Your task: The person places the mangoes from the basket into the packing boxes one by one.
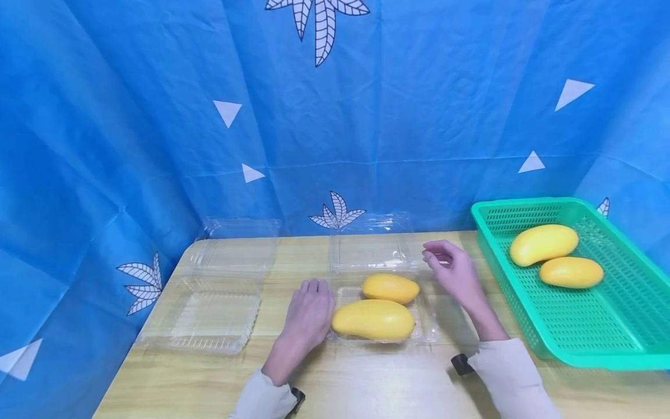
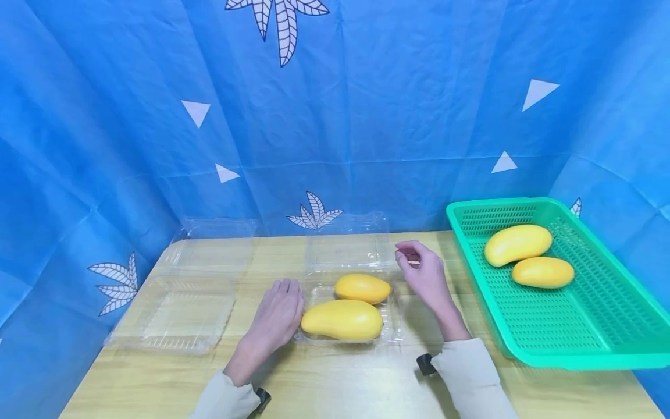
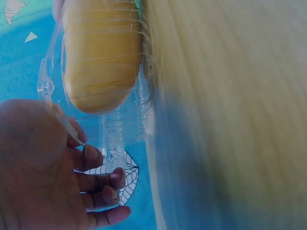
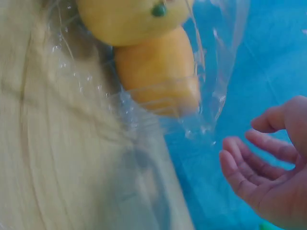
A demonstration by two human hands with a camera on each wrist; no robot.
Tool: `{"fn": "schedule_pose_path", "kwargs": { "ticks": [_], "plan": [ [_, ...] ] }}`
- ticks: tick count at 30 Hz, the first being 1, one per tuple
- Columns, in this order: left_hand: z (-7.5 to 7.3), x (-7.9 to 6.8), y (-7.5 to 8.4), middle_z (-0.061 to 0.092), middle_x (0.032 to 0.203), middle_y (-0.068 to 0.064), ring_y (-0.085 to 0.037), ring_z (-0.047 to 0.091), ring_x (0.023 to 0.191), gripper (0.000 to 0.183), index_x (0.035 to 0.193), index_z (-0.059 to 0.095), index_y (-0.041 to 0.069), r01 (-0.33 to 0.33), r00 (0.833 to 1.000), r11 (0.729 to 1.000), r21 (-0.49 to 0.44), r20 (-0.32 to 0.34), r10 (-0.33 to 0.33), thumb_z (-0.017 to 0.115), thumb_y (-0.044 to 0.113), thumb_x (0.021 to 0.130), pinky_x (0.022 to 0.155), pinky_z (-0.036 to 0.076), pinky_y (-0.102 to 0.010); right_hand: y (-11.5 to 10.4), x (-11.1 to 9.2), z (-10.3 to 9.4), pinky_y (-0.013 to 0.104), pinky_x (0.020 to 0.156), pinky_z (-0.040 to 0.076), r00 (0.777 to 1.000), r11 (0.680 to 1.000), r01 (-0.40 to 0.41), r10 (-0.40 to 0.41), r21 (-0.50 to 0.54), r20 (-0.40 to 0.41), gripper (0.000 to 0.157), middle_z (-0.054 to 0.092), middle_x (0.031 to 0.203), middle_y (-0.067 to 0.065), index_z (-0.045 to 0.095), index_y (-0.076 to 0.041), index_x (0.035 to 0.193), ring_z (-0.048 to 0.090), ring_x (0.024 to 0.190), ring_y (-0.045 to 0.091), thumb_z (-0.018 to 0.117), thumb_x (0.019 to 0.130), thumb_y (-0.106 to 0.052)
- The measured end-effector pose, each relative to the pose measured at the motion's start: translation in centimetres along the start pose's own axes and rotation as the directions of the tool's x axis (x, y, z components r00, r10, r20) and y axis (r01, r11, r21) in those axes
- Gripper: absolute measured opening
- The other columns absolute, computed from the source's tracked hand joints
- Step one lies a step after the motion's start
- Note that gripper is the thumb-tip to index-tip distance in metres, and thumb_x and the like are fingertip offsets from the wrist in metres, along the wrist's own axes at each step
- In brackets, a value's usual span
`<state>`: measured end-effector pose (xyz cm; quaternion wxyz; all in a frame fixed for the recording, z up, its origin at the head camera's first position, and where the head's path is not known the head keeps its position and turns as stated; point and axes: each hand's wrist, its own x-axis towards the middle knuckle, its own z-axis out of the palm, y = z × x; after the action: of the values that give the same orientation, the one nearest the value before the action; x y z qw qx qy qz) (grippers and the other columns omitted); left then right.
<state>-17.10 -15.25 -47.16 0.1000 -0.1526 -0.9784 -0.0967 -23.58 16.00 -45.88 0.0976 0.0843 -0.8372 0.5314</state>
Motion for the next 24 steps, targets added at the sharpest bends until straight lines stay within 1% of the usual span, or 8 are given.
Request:
{"fn": "schedule_pose_path", "kwargs": {
  "ticks": [2, 5, 9, 12, 14, 17, 22, 24],
  "plan": [
    [-0.1, 0.0, 0.0, 0.040, 0.075, -0.004, -0.022, 0.040, 0.073, 0.026, 0.084, 0.047, 0.007, -0.004, 1.000, 1.000, 0.005, -0.007, 0.004, 0.047, 0.018, 0.107, 0.063, 0.037, -0.032, 0.4, 0.1, -0.1, 0.026, 0.085, 0.057, 0.997, 0.996, -0.072, 0.071, 0.044, 0.016, 0.033, 0.068, 0.118, 0.025, 0.061, 0.007, 0.129, 0.069, 0.105, 0.037, 0.061, 0.103, -0.014],
    [-0.2, 0.0, 0.0, 0.041, 0.076, -0.004, -0.022, 0.041, 0.074, 0.025, 0.084, 0.048, 0.007, -0.010, 1.000, 1.000, -0.004, -0.015, 0.010, 0.048, 0.017, 0.106, 0.064, 0.038, -0.033, 0.9, 0.2, 0.0, 0.032, 0.089, 0.057, 0.986, 0.980, -0.163, 0.157, 0.114, 0.060, 0.045, 0.066, 0.121, 0.028, 0.054, 0.008, 0.138, 0.070, 0.107, 0.037, 0.060, 0.104, -0.021],
    [-0.2, 0.0, 0.0, 0.041, 0.076, -0.004, -0.022, 0.041, 0.074, 0.024, 0.084, 0.048, 0.007, -0.020, 1.000, 1.000, -0.005, -0.016, 0.020, 0.048, 0.017, 0.106, 0.064, 0.038, -0.033, 1.5, 0.5, 0.3, 0.030, 0.090, 0.056, 0.965, 0.945, -0.253, 0.230, 0.209, 0.129, 0.054, 0.063, 0.127, 0.031, 0.045, 0.009, 0.146, 0.070, 0.110, 0.031, 0.059, 0.105, -0.024],
    [-0.1, 0.1, 0.0, 0.041, 0.076, -0.004, -0.022, 0.042, 0.075, 0.024, 0.084, 0.048, 0.008, -0.024, 1.000, 1.000, -0.001, -0.008, 0.024, 0.048, 0.017, 0.106, 0.065, 0.039, -0.033, 2.0, 0.6, 0.3, 0.029, 0.091, 0.055, 0.941, 0.899, -0.325, 0.276, 0.293, 0.197, 0.058, 0.060, 0.133, 0.032, 0.039, 0.008, 0.151, 0.069, 0.112, 0.027, 0.057, 0.106, -0.024],
    [-0.1, 0.1, 0.0, 0.041, 0.077, -0.004, -0.022, 0.043, 0.076, 0.024, 0.085, 0.048, 0.008, -0.022, 1.000, 1.000, 0.004, 0.000, 0.022, 0.047, 0.018, 0.107, 0.065, 0.039, -0.033, 2.3, 0.7, 0.3, 0.030, 0.094, 0.054, 0.920, 0.855, -0.376, 0.299, 0.357, 0.253, 0.060, 0.058, 0.136, 0.032, 0.034, 0.008, 0.153, 0.068, 0.115, 0.026, 0.056, 0.107, -0.024],
    [-0.1, 0.1, 0.0, 0.041, 0.077, -0.004, -0.023, 0.043, 0.076, 0.024, 0.085, 0.049, 0.007, -0.016, 1.000, 1.000, 0.014, 0.009, 0.016, 0.047, 0.018, 0.107, 0.065, 0.039, -0.033, 2.7, 1.0, 0.5, 0.033, 0.098, 0.053, 0.898, 0.799, -0.421, 0.303, 0.428, 0.319, 0.062, 0.057, 0.137, 0.032, 0.031, 0.010, 0.153, 0.068, 0.115, 0.024, 0.055, 0.108, -0.024],
    [-0.2, 0.1, -0.1, 0.041, 0.077, -0.004, -0.022, 0.042, 0.075, 0.024, 0.085, 0.049, 0.007, -0.009, 1.000, 1.000, 0.011, 0.013, 0.009, 0.048, 0.018, 0.107, 0.065, 0.039, -0.032, 3.2, 1.5, 0.9, 0.035, 0.099, 0.052, 0.885, 0.720, -0.449, 0.276, 0.529, 0.375, 0.061, 0.059, 0.135, 0.031, 0.030, 0.013, 0.151, 0.070, 0.111, 0.022, 0.055, 0.108, -0.020],
    [-0.2, 0.1, -0.1, 0.042, 0.077, -0.004, -0.022, 0.042, 0.075, 0.024, 0.086, 0.049, 0.006, -0.008, 1.000, 1.000, 0.002, 0.016, 0.008, 0.048, 0.018, 0.107, 0.065, 0.039, -0.032, 3.4, 1.7, 1.0, 0.035, 0.099, 0.052, 0.881, 0.697, -0.457, 0.268, 0.553, 0.390, 0.060, 0.061, 0.132, 0.029, 0.029, 0.014, 0.151, 0.071, 0.109, 0.022, 0.055, 0.108, -0.019]
  ]
}}
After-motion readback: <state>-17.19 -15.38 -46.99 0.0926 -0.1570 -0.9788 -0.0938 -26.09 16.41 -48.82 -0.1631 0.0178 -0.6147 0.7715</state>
